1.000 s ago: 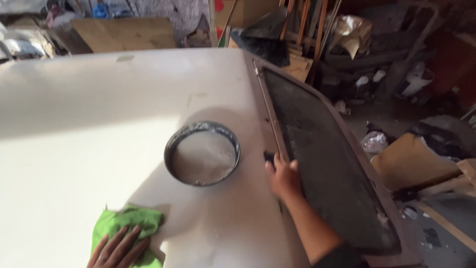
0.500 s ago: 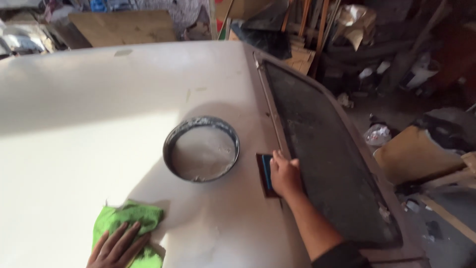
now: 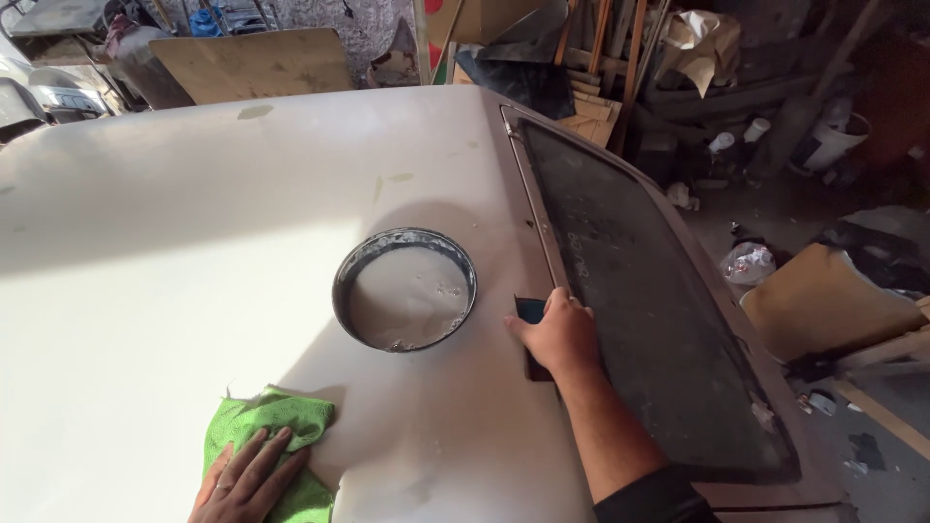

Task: The person cleans the roof of a white van using a green cloth and a blue sanding block. They repeatedly wipe the surface and dip the sanding block into a metal bowl containing a white liquid.

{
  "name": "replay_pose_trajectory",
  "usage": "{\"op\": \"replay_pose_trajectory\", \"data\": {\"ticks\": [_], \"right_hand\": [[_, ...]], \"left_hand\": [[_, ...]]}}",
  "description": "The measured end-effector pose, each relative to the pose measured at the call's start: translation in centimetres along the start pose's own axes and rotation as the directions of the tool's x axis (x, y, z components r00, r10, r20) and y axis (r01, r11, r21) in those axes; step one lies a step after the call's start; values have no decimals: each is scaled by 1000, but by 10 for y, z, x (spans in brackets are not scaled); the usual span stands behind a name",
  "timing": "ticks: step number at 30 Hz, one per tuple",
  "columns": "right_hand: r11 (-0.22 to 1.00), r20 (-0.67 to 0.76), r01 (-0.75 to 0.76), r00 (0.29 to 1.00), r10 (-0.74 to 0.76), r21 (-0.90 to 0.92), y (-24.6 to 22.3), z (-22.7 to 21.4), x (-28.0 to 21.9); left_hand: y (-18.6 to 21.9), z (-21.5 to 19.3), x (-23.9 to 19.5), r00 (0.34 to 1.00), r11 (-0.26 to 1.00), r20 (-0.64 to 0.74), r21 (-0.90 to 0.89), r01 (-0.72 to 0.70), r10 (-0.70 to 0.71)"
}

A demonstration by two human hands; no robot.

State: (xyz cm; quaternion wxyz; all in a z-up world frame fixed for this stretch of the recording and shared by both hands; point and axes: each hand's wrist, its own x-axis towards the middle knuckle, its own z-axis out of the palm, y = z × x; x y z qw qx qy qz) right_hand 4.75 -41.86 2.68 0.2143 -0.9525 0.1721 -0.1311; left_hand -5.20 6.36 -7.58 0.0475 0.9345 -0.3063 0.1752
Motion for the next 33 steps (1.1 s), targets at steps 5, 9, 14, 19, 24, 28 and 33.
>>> {"op": "replay_pose_trajectory", "data": {"ticks": [5, 9, 14, 19, 24, 28, 33], "right_hand": [[968, 142, -194, 975, 172, 157, 8, -4, -2], [959, -60, -31, 997, 50, 282, 38, 36, -8], [982, -144, 105, 986, -82, 159, 49, 54, 15], [996, -33, 32, 999, -29, 80, 55, 55, 10], [995, 5, 75, 997, -75, 68, 35, 36, 24], [998, 40, 43, 998, -45, 47, 70, 68, 10], [991, 24, 113, 993, -115, 69, 57, 50, 12]], "left_hand": [[2, -3, 2, 1000, 1000, -18, -11, -14, 14], [3, -3, 0, 1000, 1000, -11, -5, 6, -6], [7, -5, 4, 999, 999, -35, 15, 37, -36], [13, -8, 0, 998, 1000, -60, -22, 21, -22], [10, -11, 3, 990, 999, -138, 40, 38, -32], [10, 7, 0, 986, 998, -163, 50, 26, -17], [14, 5, -9, 995, 996, -64, 48, 81, -78]]}}
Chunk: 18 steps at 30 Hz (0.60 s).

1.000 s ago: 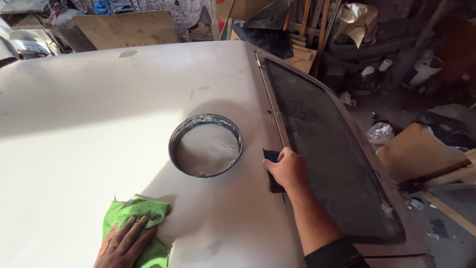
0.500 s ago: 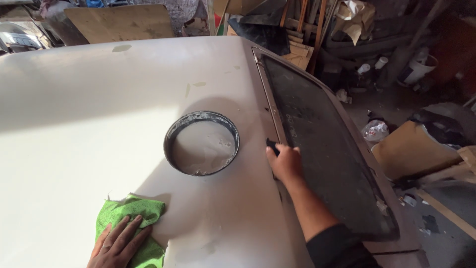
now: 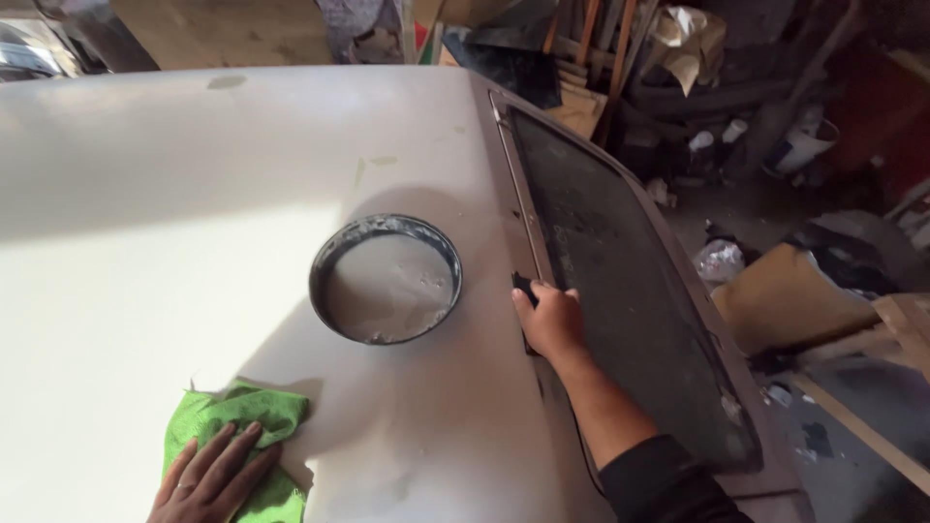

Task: The person cleans the roof of a white van using a green cloth and a blue sanding block. They repeatedly wipe the surface and dip the sanding block into a metal bowl containing a white liquid.

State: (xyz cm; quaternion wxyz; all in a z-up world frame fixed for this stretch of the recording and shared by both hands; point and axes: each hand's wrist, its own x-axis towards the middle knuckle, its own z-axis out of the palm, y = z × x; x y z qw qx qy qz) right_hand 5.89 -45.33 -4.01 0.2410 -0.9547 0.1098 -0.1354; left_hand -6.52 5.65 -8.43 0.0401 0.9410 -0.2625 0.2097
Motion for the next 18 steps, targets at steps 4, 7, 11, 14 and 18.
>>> {"op": "replay_pose_trajectory", "data": {"ticks": [4, 7, 11, 14, 18], "right_hand": [[998, -47, 66, 997, -66, -4, 12, 10, -8], [999, -37, 40, 999, -38, 34, 9, 11, 0], [998, -75, 42, 996, -39, 40, 22, 25, -6], [995, -97, 94, 991, -90, 30, 7, 22, 18], [999, -44, 14, 999, -12, 40, 15, 23, 6]], "left_hand": [[-18, 25, 8, 996, 1000, -82, 12, -27, 28], [-6, 15, -2, 998, 999, -60, 30, -13, 15], [-7, 19, 3, 999, 999, -37, 35, 27, -26], [-15, 16, 8, 997, 998, -74, 56, 6, -1], [-2, 4, -1, 1000, 997, -2, 69, -28, 28]]}}
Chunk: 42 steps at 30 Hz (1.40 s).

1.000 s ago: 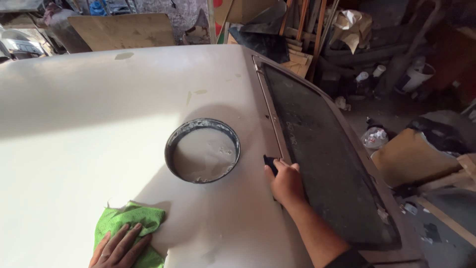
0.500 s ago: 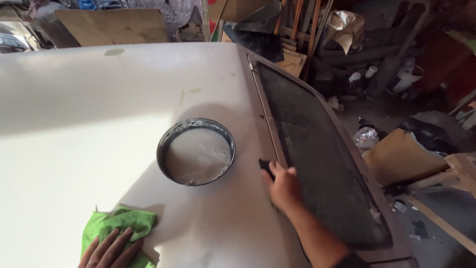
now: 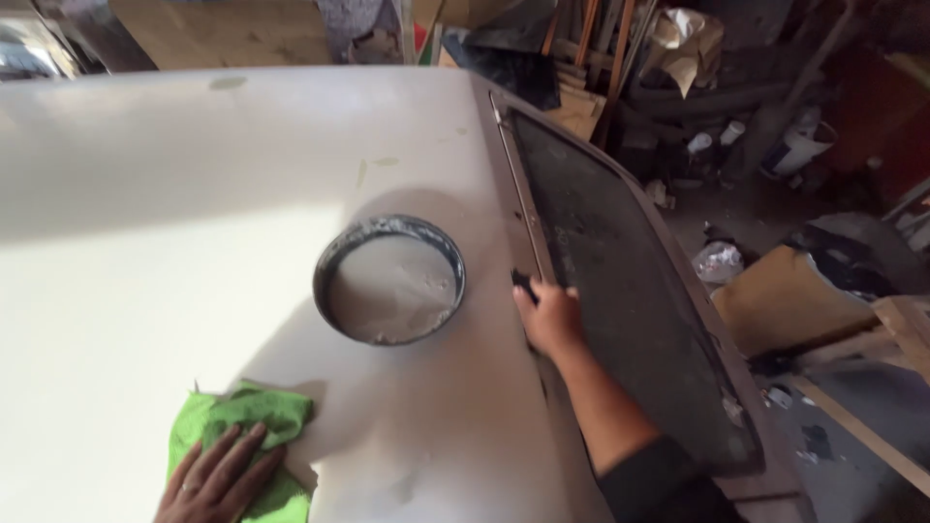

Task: The person cleans the roof of a white van using a green cloth and a blue sanding block. They repeatedly wipe the surface and dip the sanding block into a metal bowl containing a white liquid.

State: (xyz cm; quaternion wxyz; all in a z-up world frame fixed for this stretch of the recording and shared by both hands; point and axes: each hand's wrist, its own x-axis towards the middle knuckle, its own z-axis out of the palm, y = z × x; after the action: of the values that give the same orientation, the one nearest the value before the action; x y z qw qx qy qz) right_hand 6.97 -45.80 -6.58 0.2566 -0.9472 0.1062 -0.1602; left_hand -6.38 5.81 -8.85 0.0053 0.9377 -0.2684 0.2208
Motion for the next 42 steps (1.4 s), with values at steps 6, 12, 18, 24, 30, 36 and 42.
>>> {"op": "replay_pose_trajectory", "data": {"ticks": [6, 12, 18, 24, 30, 36, 42], "right_hand": [[1000, -7, -7, 1000, 7, -23, -25, -12, 11], [999, -68, 42, 997, -41, 20, 25, 23, 1], [1000, -29, 10, 1000, -10, -9, 5, 1, -17], [1000, -36, -14, 999, 14, 22, 10, 6, -4], [999, -17, 45, 999, -46, -29, -24, -14, 18], [997, -81, 81, 993, -81, -9, 23, 19, 0], [999, 6, -14, 1000, 15, -29, 5, 7, -4]], "left_hand": [[-8, -1, 5, 1000, 1000, -2, 2, 13, -13], [-7, 19, 12, 994, 996, -56, -20, 88, -89], [-8, 6, 33, 915, 991, 395, 126, 34, -82], [-3, 23, -12, 999, 999, -12, -27, 34, -35], [-28, 60, -26, 992, 997, -110, 60, -55, 62], [-36, 74, -3, 952, 989, 301, 143, 19, -62], [-10, 12, 19, 935, 988, 329, 122, 93, -129]]}}
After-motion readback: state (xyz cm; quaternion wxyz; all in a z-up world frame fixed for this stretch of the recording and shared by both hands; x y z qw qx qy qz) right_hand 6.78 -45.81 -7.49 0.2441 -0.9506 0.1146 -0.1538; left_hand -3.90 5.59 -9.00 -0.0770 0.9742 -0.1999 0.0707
